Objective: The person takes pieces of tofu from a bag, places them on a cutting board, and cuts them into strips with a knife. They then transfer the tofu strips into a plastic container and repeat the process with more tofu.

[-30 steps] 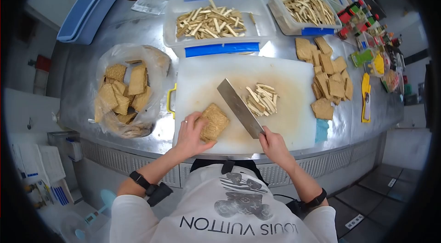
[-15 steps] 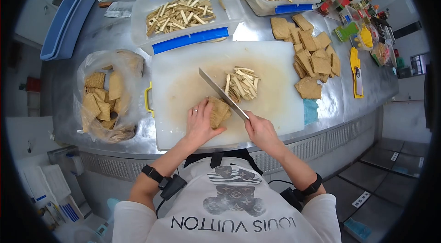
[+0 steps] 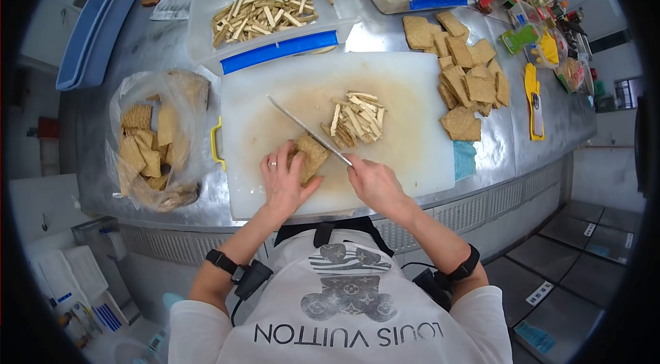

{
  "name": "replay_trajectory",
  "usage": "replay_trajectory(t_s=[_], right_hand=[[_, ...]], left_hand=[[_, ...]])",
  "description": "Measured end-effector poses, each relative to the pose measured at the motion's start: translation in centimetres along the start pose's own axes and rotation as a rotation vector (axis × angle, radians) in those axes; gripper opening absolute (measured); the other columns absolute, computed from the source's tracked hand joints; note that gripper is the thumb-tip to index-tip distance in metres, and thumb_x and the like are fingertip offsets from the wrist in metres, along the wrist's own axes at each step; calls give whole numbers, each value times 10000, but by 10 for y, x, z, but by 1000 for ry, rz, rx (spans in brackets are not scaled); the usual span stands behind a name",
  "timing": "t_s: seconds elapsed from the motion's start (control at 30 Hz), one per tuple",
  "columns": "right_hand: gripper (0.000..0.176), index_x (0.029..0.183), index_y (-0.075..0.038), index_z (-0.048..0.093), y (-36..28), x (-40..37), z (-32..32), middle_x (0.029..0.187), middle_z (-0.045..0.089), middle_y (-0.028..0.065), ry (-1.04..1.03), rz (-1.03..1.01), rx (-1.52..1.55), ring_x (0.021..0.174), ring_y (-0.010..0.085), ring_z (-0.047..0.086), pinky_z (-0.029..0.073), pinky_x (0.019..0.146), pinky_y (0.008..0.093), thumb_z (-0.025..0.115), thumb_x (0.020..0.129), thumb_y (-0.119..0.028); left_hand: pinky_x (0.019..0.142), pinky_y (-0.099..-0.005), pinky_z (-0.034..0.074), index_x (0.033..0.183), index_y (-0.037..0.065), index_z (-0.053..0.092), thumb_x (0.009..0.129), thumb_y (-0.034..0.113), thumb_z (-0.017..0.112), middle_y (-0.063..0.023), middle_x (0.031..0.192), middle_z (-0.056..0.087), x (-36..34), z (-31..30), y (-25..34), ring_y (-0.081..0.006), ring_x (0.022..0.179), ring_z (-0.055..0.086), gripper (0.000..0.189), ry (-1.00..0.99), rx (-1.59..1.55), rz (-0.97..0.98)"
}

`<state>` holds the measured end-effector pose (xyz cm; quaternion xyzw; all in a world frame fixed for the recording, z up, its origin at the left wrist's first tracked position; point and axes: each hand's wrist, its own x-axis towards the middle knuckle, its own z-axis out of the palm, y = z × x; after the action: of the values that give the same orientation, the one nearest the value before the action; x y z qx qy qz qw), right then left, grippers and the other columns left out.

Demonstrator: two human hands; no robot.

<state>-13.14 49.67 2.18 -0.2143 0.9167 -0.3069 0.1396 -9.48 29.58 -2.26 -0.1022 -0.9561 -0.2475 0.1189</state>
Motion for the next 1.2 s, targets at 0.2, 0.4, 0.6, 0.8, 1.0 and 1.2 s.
replay_trajectory(t_s=[0.2, 0.4, 0.6, 0.8, 1.0, 1.2], right_hand=[[275, 1123, -51, 485, -4, -1, -3, 700, 586, 186, 4, -19, -63, 594, 382, 586, 489, 548, 458, 491, 854, -109], [314, 1156, -52, 464, -35, -16, -35, 731, 590, 188, -137, 31, -110, 609, 376, 582, 480, 534, 451, 506, 845, -68], [311, 1155, -43, 453, -38, -11, -30, 726, 592, 197, -200, 66, -118, 621, 366, 593, 483, 545, 446, 499, 849, -73], [278, 1127, -38, 464, -19, 10, 6, 721, 592, 197, -114, 21, -86, 628, 364, 595, 483, 559, 444, 490, 853, -75], [278, 1116, -31, 473, -39, -8, -32, 722, 595, 198, -187, 39, -92, 612, 367, 587, 480, 553, 447, 497, 843, -69], [266, 1088, 1, 477, -23, 8, 4, 677, 587, 194, -113, -8, -98, 574, 360, 596, 489, 533, 446, 485, 834, -77]], left_hand=[[825, -391, 420, 992, 61, 586, 637, 123, 694, -94, 1061, 537, 15, 13, -12, -283, 981, 509, 376, 26, -109, 176], [819, -392, 426, 966, 57, 600, 622, 114, 687, -95, 1037, 560, 17, 16, -17, -284, 979, 511, 360, 60, -123, 195], [818, -393, 425, 977, 46, 604, 617, 111, 683, -97, 1028, 569, 16, 15, -18, -287, 980, 510, 374, 51, -144, 170], [817, -401, 425, 964, 26, 599, 606, 96, 678, -113, 1022, 566, 13, 16, -18, -302, 974, 507, 373, 67, -174, 170], [815, -394, 426, 958, 33, 600, 595, 77, 661, -111, 1021, 564, 13, 16, -17, -293, 976, 509, 371, 86, -188, 165], [822, -396, 416, 949, 36, 602, 596, 83, 662, -109, 1021, 565, 11, 19, -21, -292, 974, 509, 361, 75, -217, 148]])
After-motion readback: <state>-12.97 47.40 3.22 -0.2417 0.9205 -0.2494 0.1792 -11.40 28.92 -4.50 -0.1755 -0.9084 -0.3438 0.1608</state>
